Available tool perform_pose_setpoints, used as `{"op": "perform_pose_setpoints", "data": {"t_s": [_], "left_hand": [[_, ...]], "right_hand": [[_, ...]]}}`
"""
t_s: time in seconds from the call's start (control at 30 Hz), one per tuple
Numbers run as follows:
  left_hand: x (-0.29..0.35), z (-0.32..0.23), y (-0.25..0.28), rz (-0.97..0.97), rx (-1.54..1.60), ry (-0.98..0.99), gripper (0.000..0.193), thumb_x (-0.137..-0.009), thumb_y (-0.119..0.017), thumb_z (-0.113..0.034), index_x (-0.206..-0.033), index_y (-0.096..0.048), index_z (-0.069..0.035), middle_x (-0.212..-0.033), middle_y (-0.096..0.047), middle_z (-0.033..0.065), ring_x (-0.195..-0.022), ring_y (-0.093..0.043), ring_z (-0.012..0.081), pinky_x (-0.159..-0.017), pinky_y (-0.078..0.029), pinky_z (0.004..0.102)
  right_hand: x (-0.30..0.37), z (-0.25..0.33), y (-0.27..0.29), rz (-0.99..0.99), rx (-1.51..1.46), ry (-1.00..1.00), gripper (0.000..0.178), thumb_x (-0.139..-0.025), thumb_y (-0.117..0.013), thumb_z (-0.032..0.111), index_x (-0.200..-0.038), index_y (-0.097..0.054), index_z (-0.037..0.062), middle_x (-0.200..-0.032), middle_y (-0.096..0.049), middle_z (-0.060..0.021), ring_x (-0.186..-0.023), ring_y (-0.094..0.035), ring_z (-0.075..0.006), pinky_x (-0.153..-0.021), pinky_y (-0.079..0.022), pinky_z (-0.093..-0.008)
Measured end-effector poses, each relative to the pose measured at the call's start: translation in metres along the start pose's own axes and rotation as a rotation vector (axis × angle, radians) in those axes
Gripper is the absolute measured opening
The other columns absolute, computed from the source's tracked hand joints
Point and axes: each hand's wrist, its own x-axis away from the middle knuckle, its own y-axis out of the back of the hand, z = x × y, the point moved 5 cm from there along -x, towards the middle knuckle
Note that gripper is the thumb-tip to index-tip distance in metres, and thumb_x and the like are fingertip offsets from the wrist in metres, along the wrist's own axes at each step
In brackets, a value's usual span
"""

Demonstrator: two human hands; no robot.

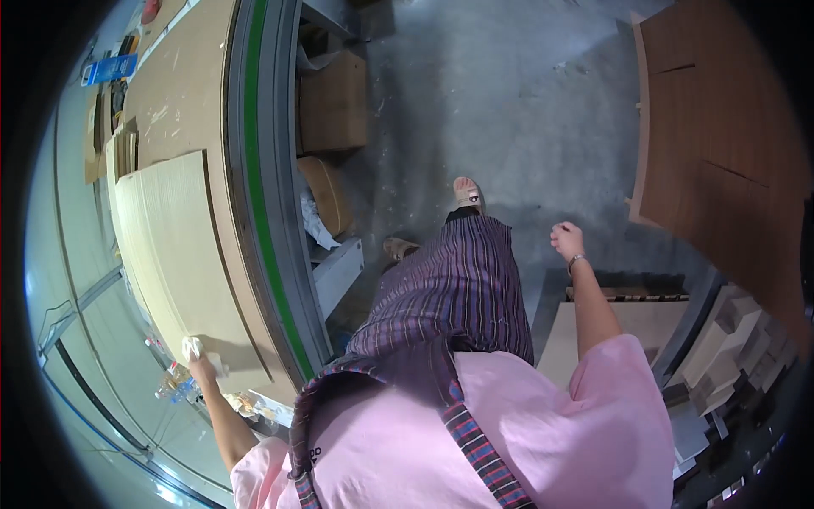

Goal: The person sands the grooves of a corrugated wooden panel using a small block and wipes it with a cloth.

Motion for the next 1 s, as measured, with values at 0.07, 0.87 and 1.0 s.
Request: {"op": "perform_pose_setpoints", "data": {"t_s": [0.07,0.87,1.0], "left_hand": [[0.02,-0.005,0.005,0.007,0.103,0.088,0.039,-0.095,-0.059,-0.019,-0.129,-0.065,-0.003,-0.109,-0.074,0.0173,-0.102,-0.069,0.0299,-0.089,-0.05,0.0412],[0.247,0.166,-0.131,-0.778,1.163,0.824,0.031,-0.094,-0.063,-0.021,-0.109,-0.068,0.006,-0.09,-0.07,0.0127,-0.08,-0.064,0.0202,-0.075,-0.051,0.0369],[0.213,0.174,-0.152,-0.67,1.022,0.661,0.038,-0.096,-0.063,-0.026,-0.112,-0.068,0.008,-0.098,-0.071,0.0141,-0.09,-0.064,0.0201,-0.084,-0.05,0.0359]], "right_hand": [[-0.011,-0.024,0.023,-0.01,-0.015,-0.046,0.012,-0.093,-0.062,0.018,-0.092,-0.066,0.0071,-0.074,-0.065,-0.0017,-0.057,-0.059,-0.0106,-0.047,-0.041,-0.0267],[0.142,0.384,-0.319,0.286,0.102,1.037,0.006,-0.093,-0.061,0.0,-0.087,-0.063,0.0026,-0.073,-0.061,-0.0005,-0.06,-0.056,-0.0073,-0.053,-0.044,-0.0225],[0.218,0.419,-0.415,0.298,0.161,1.306,0.007,-0.088,-0.066,0.0,-0.095,-0.067,0.0011,-0.087,-0.064,-0.0015,-0.079,-0.061,-0.0108,-0.076,-0.051,-0.0265]]}}
